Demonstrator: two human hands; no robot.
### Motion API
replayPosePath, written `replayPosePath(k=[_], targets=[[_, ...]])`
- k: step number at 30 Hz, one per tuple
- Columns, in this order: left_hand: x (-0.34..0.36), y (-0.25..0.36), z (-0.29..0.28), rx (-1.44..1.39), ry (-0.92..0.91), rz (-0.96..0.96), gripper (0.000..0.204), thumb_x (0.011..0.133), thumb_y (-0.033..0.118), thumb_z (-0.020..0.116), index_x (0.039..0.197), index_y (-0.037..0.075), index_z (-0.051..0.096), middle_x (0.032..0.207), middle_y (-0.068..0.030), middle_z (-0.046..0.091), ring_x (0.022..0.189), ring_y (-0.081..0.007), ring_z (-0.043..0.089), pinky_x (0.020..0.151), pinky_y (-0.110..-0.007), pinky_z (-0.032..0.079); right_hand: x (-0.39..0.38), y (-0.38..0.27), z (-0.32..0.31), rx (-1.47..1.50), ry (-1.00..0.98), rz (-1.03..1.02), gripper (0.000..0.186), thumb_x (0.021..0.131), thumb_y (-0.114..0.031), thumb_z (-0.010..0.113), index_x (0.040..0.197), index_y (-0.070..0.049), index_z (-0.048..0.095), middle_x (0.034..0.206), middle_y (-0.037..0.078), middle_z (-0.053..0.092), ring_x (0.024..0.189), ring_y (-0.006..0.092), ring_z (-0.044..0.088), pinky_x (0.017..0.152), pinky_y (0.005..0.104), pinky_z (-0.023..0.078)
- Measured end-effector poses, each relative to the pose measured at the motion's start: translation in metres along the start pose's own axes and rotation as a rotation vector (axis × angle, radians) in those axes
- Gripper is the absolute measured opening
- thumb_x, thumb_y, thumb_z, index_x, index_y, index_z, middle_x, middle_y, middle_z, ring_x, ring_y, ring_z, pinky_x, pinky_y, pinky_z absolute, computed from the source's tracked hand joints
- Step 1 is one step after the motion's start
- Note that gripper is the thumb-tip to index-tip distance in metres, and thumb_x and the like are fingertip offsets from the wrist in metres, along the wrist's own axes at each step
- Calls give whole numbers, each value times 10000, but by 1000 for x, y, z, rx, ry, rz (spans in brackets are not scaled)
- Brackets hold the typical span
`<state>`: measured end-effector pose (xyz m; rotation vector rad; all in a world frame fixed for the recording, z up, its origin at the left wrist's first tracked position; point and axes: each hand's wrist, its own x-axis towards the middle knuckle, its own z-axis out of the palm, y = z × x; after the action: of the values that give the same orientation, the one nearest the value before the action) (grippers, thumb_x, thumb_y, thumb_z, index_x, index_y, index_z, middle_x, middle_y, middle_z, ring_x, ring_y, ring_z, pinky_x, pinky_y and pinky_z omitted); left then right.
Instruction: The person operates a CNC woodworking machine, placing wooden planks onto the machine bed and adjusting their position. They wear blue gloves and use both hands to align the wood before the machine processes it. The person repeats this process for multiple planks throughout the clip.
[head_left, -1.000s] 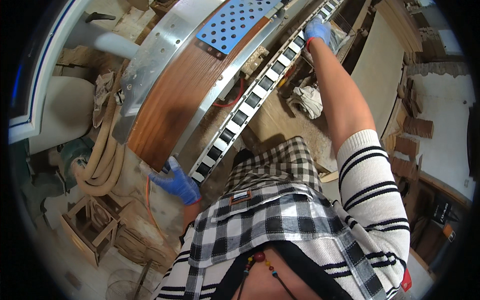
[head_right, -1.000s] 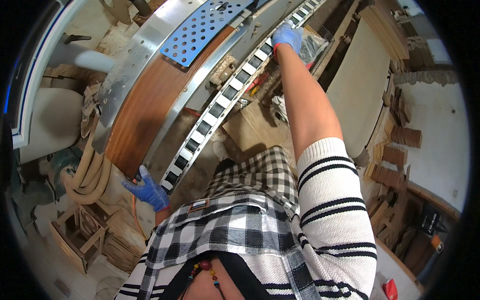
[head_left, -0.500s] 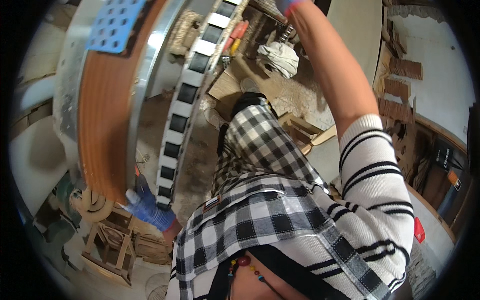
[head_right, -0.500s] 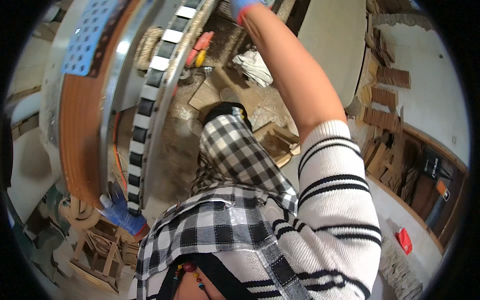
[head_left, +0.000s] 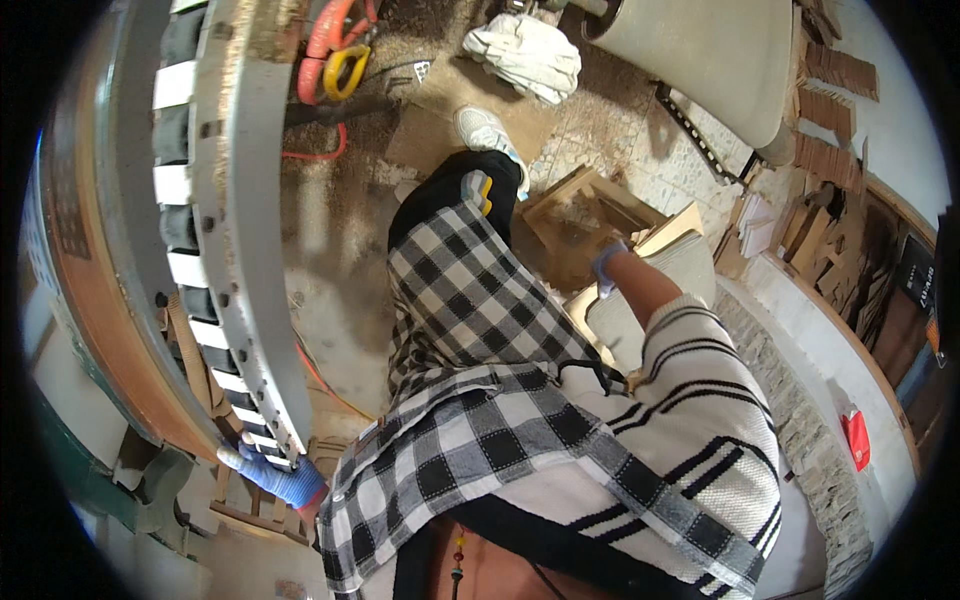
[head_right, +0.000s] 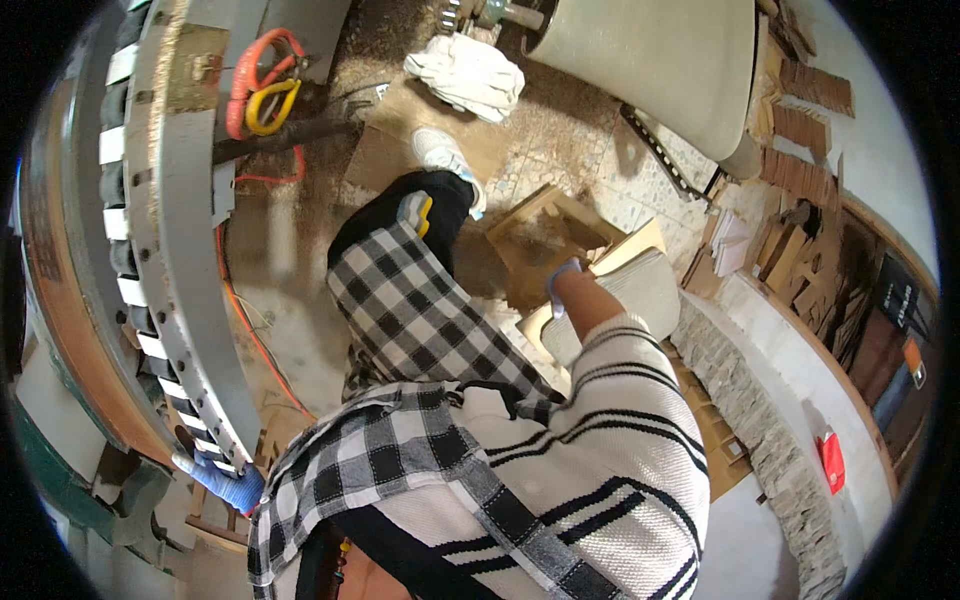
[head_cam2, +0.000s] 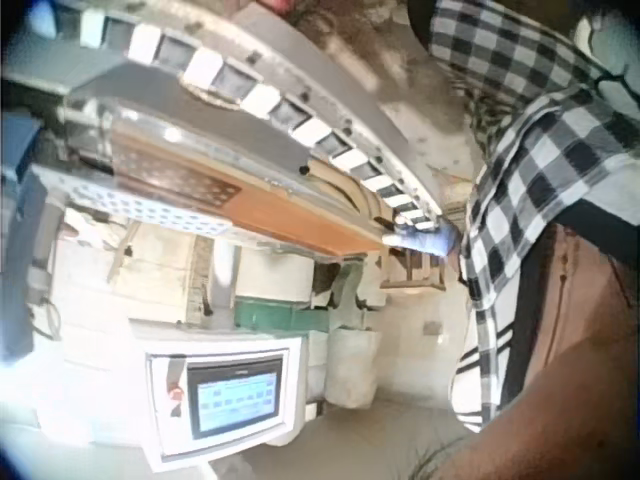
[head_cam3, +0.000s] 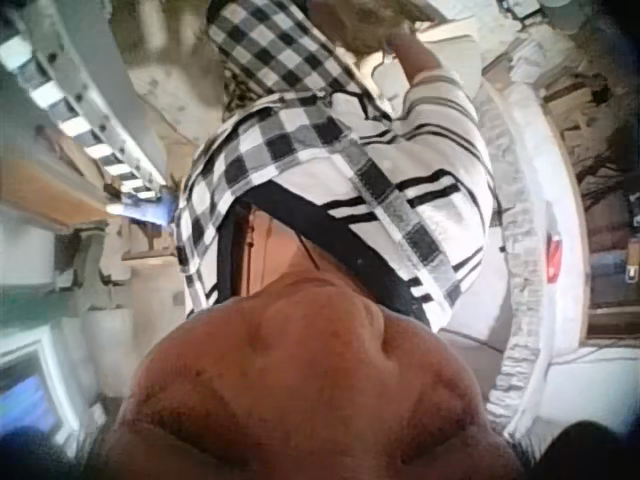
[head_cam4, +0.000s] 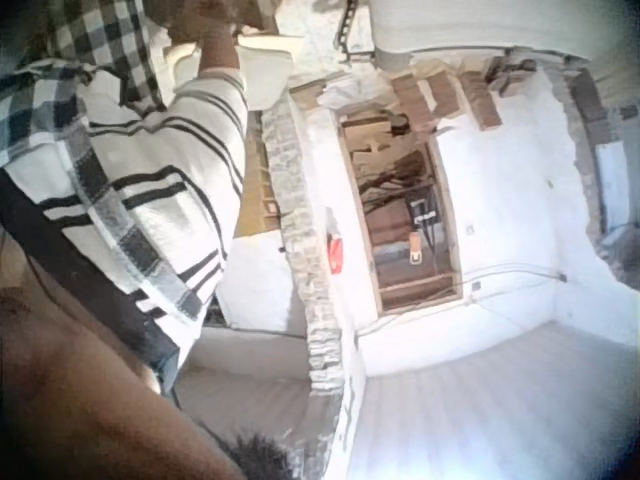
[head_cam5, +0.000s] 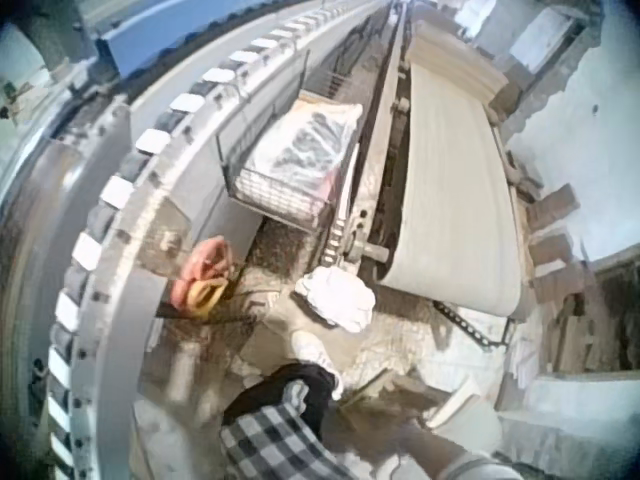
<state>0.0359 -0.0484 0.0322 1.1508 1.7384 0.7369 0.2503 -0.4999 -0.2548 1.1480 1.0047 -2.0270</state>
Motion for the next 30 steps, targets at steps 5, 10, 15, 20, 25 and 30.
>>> replayPosePath(k=[5, 10, 15, 20, 25, 30], targets=[[-16, 3, 14, 357, -205, 218, 650, 1007, 508, 310, 1460, 41, 323, 1494, -102, 366, 1348, -227, 369, 1151, -403, 238, 88, 30, 41, 123, -66, -132, 578, 779, -432, 673, 1261, -120, 600, 1272, 143, 599, 1175, 312, 557, 983, 431, 421], [26, -23, -44, 113, -320, 184, 626, 977, 245, 483, 1513, 118, 185, 1511, -130, 325, 1369, -267, 337, 1150, -418, 258, 123, -29, 44, 120, 10, -173, 523, 792, -386, 641, 1240, -117, 603, 1239, 147, 599, 1159, 319, 553, 985, 445, 416], [19, -30, -51, 496, -399, 627, 917, 815, -133, 552, 1536, 186, 84, 1543, -158, 249, 1375, -294, 333, 1133, -420, 297, 132, -109, 6, 175, 330, -53, 471, 805, -339, 609, 1219, -114, 606, 1206, 151, 599, 1143, 327, 550, 987, 460, 412], [-1, -31, -47, 462, -322, 589, 954, 770, -165, 565, 1536, 168, 103, 1551, -165, 226, 1376, -305, 330, 1124, -405, 310, 130, -136, -36, 295, 551, 5, 423, 818, -292, 577, 1198, -110, 609, 1173, 155, 599, 1127, 335, 546, 989, 475, 408], [13, -25, -55, -105, -143, 99, 846, 800, -77, 614, 1513, 160, 225, 1504, -116, 301, 1298, -269, 410, 1051, -373, 399, 123, -134, -58, 371, 686, 47, 379, 831, -246, 546, 1177, -107, 613, 1140, 159, 598, 1111, 343, 542, 991, 490, 403], [41, -45, -71, -73, -48, -4, 556, 930, 389, 601, 1404, 146, 443, 1201, -34, 540, 1019, -155, 564, 838, -277, 518, 115, -104, -54, 421, 843, 116, 342, 844, -199, 514, 1156, -104, 616, 1107, 164, 598, 1095, 350, 539, 993, 505, 399]])
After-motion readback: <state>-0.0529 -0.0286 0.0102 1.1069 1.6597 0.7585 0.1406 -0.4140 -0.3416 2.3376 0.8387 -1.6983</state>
